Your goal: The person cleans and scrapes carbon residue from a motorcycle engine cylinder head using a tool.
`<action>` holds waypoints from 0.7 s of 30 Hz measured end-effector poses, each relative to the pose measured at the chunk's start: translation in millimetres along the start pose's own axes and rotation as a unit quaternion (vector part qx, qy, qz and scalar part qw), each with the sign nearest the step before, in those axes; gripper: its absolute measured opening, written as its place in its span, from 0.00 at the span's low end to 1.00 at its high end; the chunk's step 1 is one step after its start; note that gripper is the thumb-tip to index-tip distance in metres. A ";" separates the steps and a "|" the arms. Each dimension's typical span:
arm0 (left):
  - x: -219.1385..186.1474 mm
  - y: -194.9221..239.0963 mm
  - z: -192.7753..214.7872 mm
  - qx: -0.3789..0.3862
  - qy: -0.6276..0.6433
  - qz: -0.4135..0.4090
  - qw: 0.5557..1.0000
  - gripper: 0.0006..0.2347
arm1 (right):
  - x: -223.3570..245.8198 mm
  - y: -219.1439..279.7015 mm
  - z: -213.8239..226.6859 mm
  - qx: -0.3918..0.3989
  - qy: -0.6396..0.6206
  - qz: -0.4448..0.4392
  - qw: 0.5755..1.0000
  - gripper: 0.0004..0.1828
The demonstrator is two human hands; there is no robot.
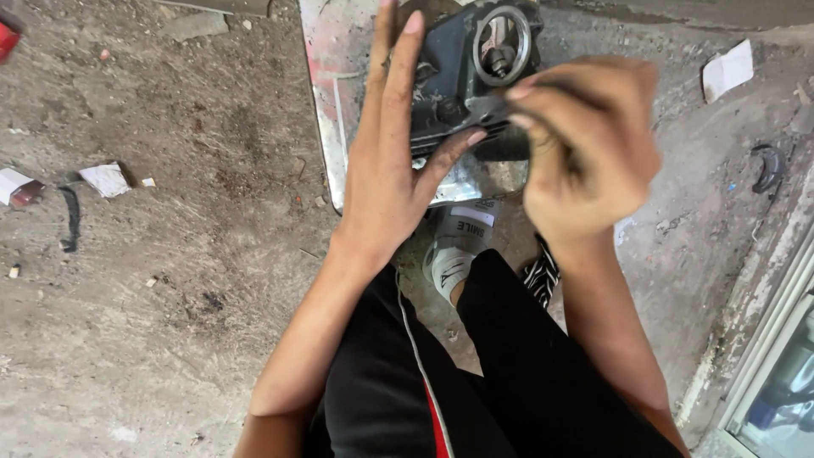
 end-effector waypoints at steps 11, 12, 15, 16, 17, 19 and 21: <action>7.1 22.9 -12.9 0.041 -0.170 -0.038 0.984 0.32 | 2.9 -5.2 -4.5 0.025 0.022 0.003 0.999 0.07; 8.9 22.4 -11.5 0.041 -0.167 -0.030 0.985 0.31 | 18.3 -12.2 -11.6 0.054 0.059 0.040 0.996 0.08; 5.9 22.7 -15.0 0.032 -0.214 -0.044 0.975 0.32 | -20.1 12.7 -5.2 0.032 0.041 0.012 0.999 0.06; 4.3 24.0 -15.7 0.031 -0.214 -0.043 0.975 0.32 | -15.7 10.3 -1.6 0.034 0.040 0.013 0.999 0.06; 2.0 24.8 -15.5 0.026 -0.200 -0.045 0.978 0.31 | -18.2 8.0 3.7 0.026 0.034 -0.018 0.999 0.07; -0.3 25.8 -16.2 0.022 -0.184 -0.047 0.981 0.30 | -17.7 3.6 7.3 0.018 0.029 -0.051 0.998 0.08; 0.4 25.5 -17.6 0.027 -0.215 -0.043 0.975 0.31 | 0.4 -3.1 0.6 0.030 0.005 0.006 1.000 0.09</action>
Point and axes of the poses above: each hand's wrist, its own y-axis away from the middle knuckle, its own z-axis out of the back of the hand, x = y × z, the point moved 10 cm from there along -y, towards the middle knuckle, and after that the axes turned 4 degrees about z, right-handed, at the moved point
